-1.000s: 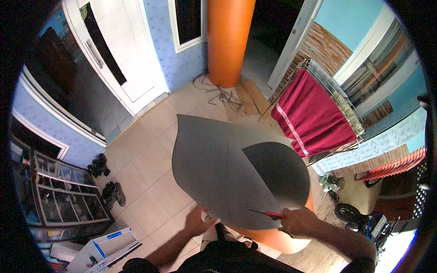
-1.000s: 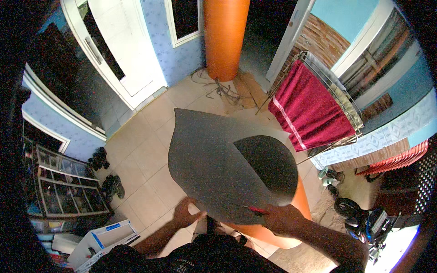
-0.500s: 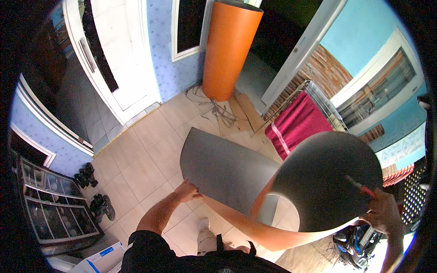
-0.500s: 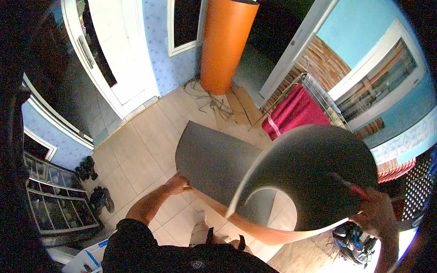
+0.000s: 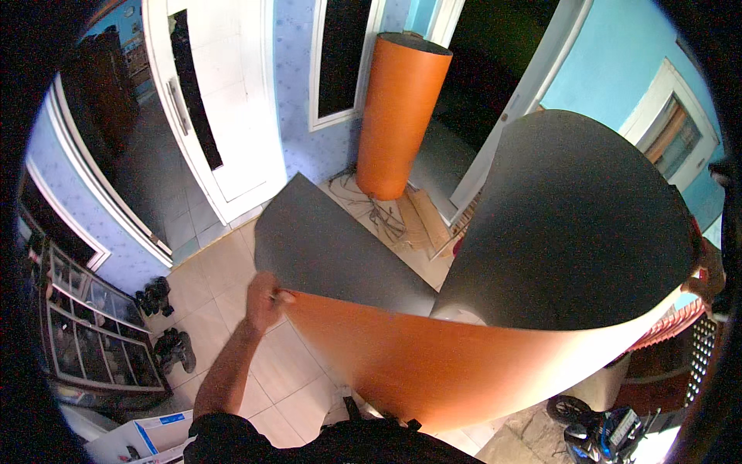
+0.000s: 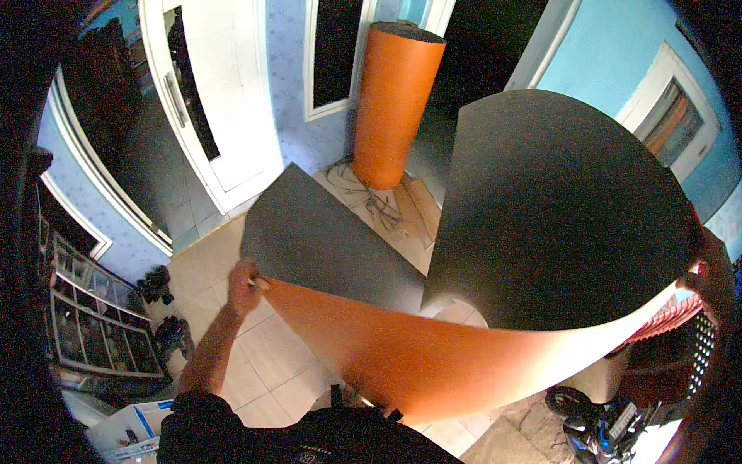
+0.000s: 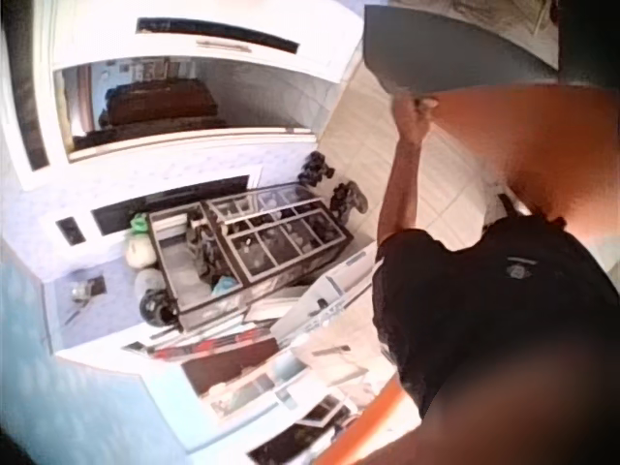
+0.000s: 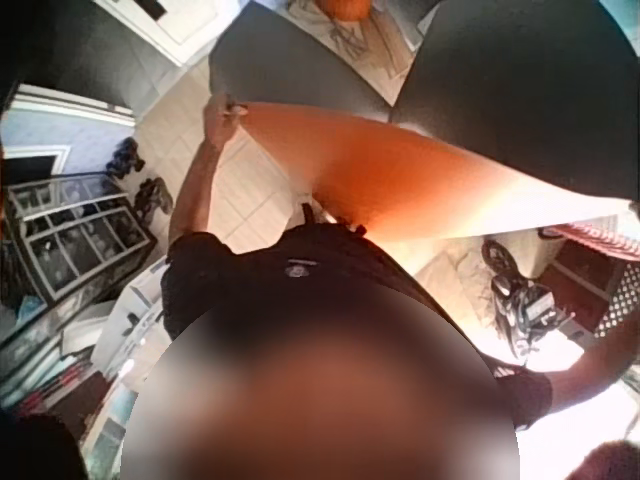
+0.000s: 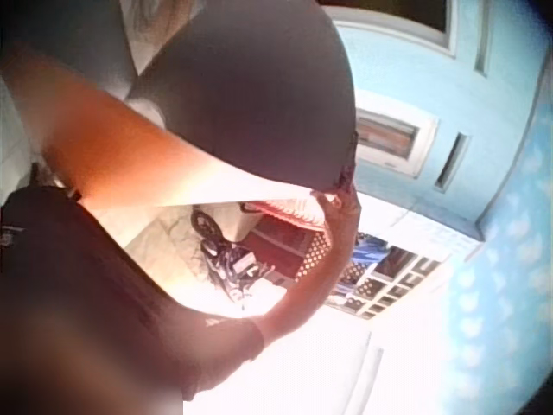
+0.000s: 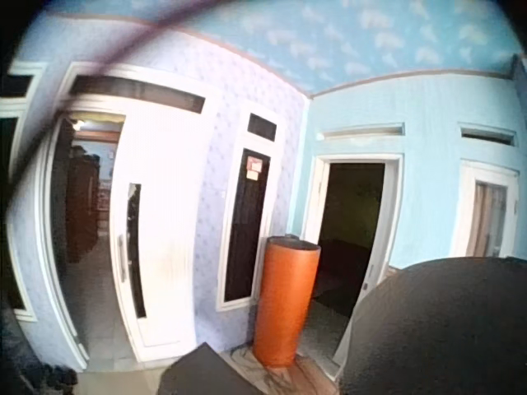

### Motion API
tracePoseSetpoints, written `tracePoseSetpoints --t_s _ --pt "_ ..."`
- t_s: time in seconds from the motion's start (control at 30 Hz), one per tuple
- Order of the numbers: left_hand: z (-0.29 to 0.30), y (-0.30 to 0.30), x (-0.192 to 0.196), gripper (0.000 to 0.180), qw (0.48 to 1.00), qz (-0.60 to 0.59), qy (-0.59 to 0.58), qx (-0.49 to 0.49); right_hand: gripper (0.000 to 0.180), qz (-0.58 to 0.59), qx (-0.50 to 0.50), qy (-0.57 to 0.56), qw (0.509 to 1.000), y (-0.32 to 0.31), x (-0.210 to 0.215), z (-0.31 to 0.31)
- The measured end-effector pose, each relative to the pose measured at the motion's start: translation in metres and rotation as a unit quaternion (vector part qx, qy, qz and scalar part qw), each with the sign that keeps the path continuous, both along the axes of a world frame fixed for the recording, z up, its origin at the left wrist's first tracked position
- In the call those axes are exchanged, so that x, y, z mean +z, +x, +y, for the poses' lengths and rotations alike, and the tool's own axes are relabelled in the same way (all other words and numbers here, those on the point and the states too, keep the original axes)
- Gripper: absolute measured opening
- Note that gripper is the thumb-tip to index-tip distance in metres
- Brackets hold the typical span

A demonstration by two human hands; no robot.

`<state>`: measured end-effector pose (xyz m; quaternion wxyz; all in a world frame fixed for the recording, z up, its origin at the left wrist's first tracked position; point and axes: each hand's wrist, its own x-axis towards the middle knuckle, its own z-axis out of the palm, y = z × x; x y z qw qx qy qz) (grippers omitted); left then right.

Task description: The person unrolls a large orange and black mat in a tiled room. They use a utility knife to cut the packaging, then unroll the mat and smooth it out on the floor.

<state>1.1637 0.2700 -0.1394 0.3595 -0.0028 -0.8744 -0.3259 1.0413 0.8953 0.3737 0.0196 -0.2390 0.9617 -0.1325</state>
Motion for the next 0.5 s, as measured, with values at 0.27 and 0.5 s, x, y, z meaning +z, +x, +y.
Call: tracePoseSetpoints --t_s 0.27,0.5 --pt "-0.042 0.060 0.120 0.075 0.969 0.114 -0.136 0.174 0.012 0.054 0.001 0.010 0.998 -0.017 -0.018 0.071" --pt "-0.078 0.088 0.233 0.064 0.937 0.171 -0.236 0.192 0.022 0.066 0.001 -0.055 0.996 -0.016 -0.068 0.122"
